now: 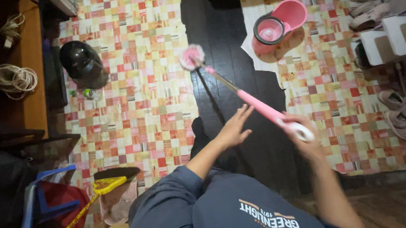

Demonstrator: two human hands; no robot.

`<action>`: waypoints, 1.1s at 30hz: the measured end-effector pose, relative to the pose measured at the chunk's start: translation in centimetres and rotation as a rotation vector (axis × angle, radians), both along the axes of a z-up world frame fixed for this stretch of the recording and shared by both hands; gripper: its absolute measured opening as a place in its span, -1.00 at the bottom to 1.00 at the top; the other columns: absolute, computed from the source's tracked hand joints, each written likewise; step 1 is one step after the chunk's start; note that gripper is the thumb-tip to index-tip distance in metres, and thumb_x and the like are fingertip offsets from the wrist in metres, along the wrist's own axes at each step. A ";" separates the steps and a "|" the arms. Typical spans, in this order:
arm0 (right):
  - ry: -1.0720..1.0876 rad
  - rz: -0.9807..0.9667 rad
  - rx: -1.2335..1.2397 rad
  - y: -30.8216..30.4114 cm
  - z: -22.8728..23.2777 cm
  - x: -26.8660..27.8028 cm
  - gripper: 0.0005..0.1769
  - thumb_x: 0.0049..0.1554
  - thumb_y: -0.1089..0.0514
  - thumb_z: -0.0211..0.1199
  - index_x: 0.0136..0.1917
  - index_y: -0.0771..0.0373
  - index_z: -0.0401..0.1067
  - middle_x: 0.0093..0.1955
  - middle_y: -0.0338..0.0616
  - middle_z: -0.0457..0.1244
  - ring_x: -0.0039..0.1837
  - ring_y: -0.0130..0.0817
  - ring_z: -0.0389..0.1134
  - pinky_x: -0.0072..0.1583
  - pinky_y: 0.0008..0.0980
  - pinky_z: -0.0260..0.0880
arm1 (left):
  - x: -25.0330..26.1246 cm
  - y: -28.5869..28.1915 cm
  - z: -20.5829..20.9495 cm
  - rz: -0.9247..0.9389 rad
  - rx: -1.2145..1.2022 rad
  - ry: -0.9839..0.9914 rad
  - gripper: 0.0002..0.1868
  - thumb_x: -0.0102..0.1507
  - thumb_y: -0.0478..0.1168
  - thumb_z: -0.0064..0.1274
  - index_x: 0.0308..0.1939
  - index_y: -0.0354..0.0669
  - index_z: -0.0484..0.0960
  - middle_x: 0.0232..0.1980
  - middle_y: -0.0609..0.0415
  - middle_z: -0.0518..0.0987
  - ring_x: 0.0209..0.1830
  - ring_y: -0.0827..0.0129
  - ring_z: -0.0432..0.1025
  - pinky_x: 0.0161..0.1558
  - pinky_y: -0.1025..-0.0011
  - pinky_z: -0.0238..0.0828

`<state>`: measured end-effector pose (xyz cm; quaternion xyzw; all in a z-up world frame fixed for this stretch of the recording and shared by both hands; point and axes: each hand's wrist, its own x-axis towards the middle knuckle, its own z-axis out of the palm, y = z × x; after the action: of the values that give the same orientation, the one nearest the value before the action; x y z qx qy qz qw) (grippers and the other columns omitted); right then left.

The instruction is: The person mops a dark-colored floor section in a cluttered room using a pink spin mop. They repeatedly dip the mop into a pink bucket to wet it and then scrub the floor in a back-and-forth motion, moving around various items like shoes and a water jug.

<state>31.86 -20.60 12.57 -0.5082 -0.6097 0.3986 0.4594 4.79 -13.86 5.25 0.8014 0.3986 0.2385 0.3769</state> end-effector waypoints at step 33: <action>0.266 0.201 0.032 21.8 -2.7 -22.7 -0.85 0.23 0.28 0.22 0.09 0.32 0.38 0.15 0.06 0.35 0.43 -0.04 0.30 0.47 -0.08 0.20 | -18.7 24.3 -7.7 0.518 -0.191 0.112 -0.19 0.12 -0.31 0.12 0.49 -0.18 0.28 0.57 -0.27 0.21 0.61 -0.09 0.11 0.54 0.18 0.07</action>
<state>9.16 1.25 9.89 -0.3798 -0.5976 0.4967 0.5019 -13.86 10.41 -2.42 0.6456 0.6310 0.2436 0.3545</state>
